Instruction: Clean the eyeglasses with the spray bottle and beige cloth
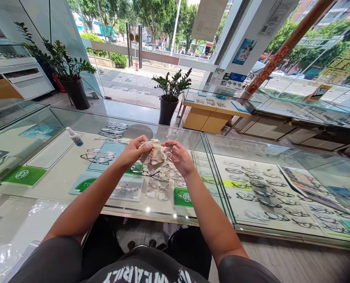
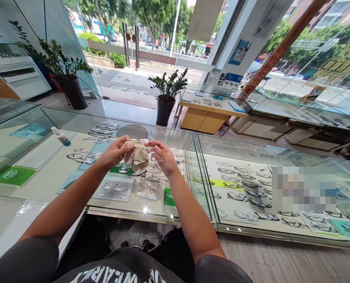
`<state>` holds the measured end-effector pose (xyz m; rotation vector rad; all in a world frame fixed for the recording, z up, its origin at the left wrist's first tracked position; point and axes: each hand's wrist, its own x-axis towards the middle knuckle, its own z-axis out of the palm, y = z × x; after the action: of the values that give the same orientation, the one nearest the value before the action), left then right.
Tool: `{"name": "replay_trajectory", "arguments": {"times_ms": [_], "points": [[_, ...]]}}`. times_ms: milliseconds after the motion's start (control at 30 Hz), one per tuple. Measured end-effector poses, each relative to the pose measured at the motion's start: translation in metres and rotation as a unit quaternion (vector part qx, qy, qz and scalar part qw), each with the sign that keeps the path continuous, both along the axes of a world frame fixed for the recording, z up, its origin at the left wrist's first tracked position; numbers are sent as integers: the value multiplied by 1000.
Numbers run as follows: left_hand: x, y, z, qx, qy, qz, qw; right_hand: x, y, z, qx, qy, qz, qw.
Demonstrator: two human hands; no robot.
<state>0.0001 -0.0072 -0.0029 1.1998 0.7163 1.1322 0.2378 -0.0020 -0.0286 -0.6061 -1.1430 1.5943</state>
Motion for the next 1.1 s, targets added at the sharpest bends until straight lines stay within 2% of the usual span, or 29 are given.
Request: {"name": "replay_trajectory", "arguments": {"times_ms": [200,467,700,767,933,1100], "points": [[10,-3,-10,2,17,-16,1000,-7,-3,-3,-2,-20,-26,999],[21,-3,-19,23,55,59,996,-13,-3,-10,10,-44,-48,998],[23,-3,-24,36,89,65,993,-13,-3,-11,23,-35,-41,998],[22,-1,-25,22,113,53,992,-13,-3,-11,29,-35,-41,998],[18,0,-22,5,201,-29,979,-11,-4,-10,47,-51,-34,997],[20,-3,-22,-19,131,-98,986,-12,-5,-11,37,-60,-26,997]]}}
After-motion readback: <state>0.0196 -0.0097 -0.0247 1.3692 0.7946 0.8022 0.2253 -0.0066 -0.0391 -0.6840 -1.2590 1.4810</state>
